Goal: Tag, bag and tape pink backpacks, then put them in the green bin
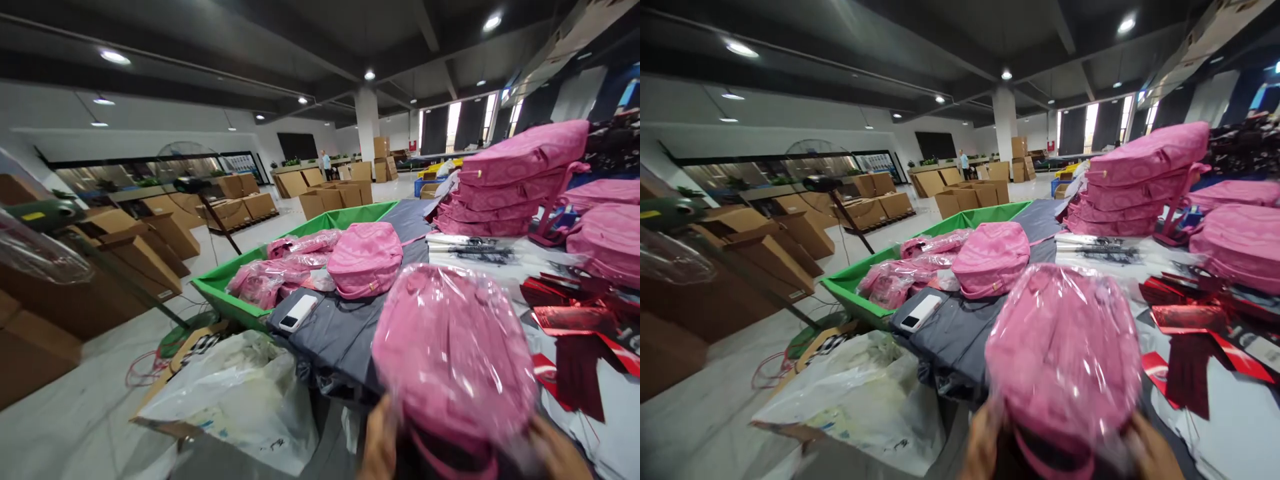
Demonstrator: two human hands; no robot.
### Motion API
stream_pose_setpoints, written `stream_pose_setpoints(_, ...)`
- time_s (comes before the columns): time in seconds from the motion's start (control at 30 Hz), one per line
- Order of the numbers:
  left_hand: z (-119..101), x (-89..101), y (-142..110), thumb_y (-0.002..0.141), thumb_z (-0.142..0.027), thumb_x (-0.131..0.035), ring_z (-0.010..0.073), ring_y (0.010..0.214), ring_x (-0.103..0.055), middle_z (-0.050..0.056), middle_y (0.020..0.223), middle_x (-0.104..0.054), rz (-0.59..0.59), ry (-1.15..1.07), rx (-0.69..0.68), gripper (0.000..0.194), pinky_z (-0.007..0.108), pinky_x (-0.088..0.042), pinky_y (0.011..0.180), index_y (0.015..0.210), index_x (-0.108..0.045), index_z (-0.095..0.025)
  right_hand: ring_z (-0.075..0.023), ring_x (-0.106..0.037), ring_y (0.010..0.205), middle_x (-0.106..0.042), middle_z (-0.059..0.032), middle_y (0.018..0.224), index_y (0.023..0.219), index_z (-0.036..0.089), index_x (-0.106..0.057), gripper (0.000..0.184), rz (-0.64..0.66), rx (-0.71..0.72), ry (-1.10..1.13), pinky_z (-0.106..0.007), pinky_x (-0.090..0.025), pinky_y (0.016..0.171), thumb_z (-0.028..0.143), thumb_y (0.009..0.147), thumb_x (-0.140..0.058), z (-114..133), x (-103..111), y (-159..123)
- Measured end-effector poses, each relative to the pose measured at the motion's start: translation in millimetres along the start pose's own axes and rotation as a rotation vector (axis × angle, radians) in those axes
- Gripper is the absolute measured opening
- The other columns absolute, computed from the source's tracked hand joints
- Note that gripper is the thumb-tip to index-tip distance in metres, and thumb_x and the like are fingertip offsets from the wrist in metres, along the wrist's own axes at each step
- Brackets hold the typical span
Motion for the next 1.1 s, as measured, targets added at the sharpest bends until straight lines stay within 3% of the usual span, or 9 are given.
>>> stream_pose_setpoints(0.13, -30.2, 44.1, 31.8, 0.060, -0.067, -0.084, 0.0178, 0.071, -0.061, 0.001, 0.071, -0.065, -0.225, 0.027, -0.051, 0.057, 0.029, -0.052, 0.066, 0.077, -0.068, -0.015, -0.0268, -0.067, 0.064, -0.072, -0.0107, 0.075, 0.086, 0.024, -0.070, 0.056, -0.050, 0.054, -0.061, -0.040, -0.055, 0.059, 0.075, 0.079, -0.047, 4.1, 45.4, 40.4)
stream_pose_setpoints(0.23, -31.4, 83.8, 32.5, 0.062, -0.084, -0.067, 0.0165, 0.062, -0.058, 0.000, 0.065, -0.061, -0.405, 0.020, -0.021, 0.068, 0.027, -0.048, 0.058, 0.078, -0.063, -0.018, -0.0279, -0.065, 0.059, -0.072, -0.0120, 0.076, 0.081, 0.029, -0.066, 0.053, -0.294, 0.022, -0.149, -0.043, -0.051, 0.055, 0.078, 0.075, -0.048, -5.0, 88.9, 27.3)
stream_pose_setpoints(0.3, -14.1, 86.0, 12.6, 0.068, -0.092, -0.050, 0.0196, 0.056, -0.060, 0.003, 0.062, -0.063, -0.386, 0.009, 0.066, 0.075, 0.031, -0.049, 0.053, 0.075, -0.063, -0.018, -0.0275, -0.062, 0.050, -0.066, -0.0110, 0.059, 0.061, 0.030, -0.062, 0.063, -0.176, -0.084, -0.170, -0.044, -0.049, 0.051, 0.084, 0.080, -0.036, -19.5, 76.1, 0.7)
stream_pose_setpoints(0.43, 16.2, 21.6, -45.3, 0.088, -0.076, -0.045, 0.0296, 0.093, -0.073, 0.014, 0.097, -0.077, -0.045, 0.226, -0.016, 0.067, 0.045, -0.060, 0.084, 0.096, -0.075, -0.017, -0.0284, -0.071, 0.063, -0.073, -0.0082, 0.069, 0.068, 0.028, -0.075, 0.069, 0.088, -0.123, -0.106, -0.039, -0.060, 0.060, 0.087, 0.079, -0.042, -26.9, 1.9, -57.6)
stream_pose_setpoints(0.57, 25.9, -52.4, -82.4, 0.082, -0.044, -0.073, 0.0367, 0.124, -0.061, 0.016, 0.129, -0.070, 0.124, 0.675, -0.467, 0.061, 0.060, -0.048, 0.108, 0.137, -0.062, -0.020, -0.0316, -0.071, 0.104, -0.075, -0.0111, 0.113, 0.111, 0.024, -0.074, 0.061, -0.092, 0.193, -0.115, -0.045, -0.060, 0.090, 0.075, 0.085, -0.055, -2.9, -48.7, -68.3)
stream_pose_setpoints(0.67, 30.9, -66.6, -83.7, 0.085, -0.022, -0.062, 0.0364, 0.121, -0.063, 0.019, 0.126, -0.070, 0.070, 0.753, -0.583, 0.051, 0.062, -0.050, 0.105, 0.136, -0.059, -0.016, -0.0348, -0.070, 0.103, -0.074, -0.0136, 0.108, 0.106, 0.023, -0.074, 0.061, -0.201, 0.237, -0.163, -0.053, -0.058, 0.088, 0.074, 0.089, -0.047, -1.5, -66.6, -57.3)
stream_pose_setpoints(0.87, 29.3, -57.4, -75.0, 0.094, -0.038, -0.053, 0.0222, 0.090, -0.067, 0.007, 0.096, -0.075, 0.217, 0.229, -0.014, 0.030, 0.035, -0.055, 0.086, 0.104, -0.072, -0.017, -0.0213, -0.065, 0.075, -0.068, -0.0045, 0.082, 0.079, 0.024, -0.061, 0.051, 0.129, 0.007, 0.228, -0.031, -0.055, 0.067, 0.074, 0.087, -0.053, 8.9, -69.9, -52.6)
stream_pose_setpoints(1.0, 30.7, -88.5, -101.7, 0.072, -0.067, -0.077, 0.0233, 0.083, -0.068, 0.006, 0.086, -0.074, 0.439, -0.122, 0.261, 0.059, 0.037, -0.054, 0.086, 0.099, -0.075, -0.014, -0.0192, -0.062, 0.069, -0.064, 0.0004, 0.076, 0.089, 0.024, -0.054, 0.049, 0.332, -0.189, 0.497, -0.029, -0.054, 0.066, 0.073, 0.088, -0.052, 8.1, -70.3, -60.2)
stream_pose_setpoints(1.1, 48.7, -118.5, -127.0, 0.058, -0.065, -0.088, 0.0302, 0.087, -0.072, 0.009, 0.087, -0.076, 0.616, -0.154, 0.458, 0.058, 0.047, -0.053, 0.094, 0.091, -0.080, -0.017, -0.0252, -0.068, 0.082, -0.071, -0.0052, 0.089, 0.097, 0.023, -0.060, 0.053, 0.325, -0.170, 0.425, -0.034, -0.058, 0.075, 0.073, 0.079, -0.064, -8.0, -64.6, -61.0)
Point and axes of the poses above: each hand's wrist, its own y-axis towards the middle knuckle, its own x-axis out of the back of the hand, z = x × y, the point moved 7 cm from there along y, towards the middle knuckle
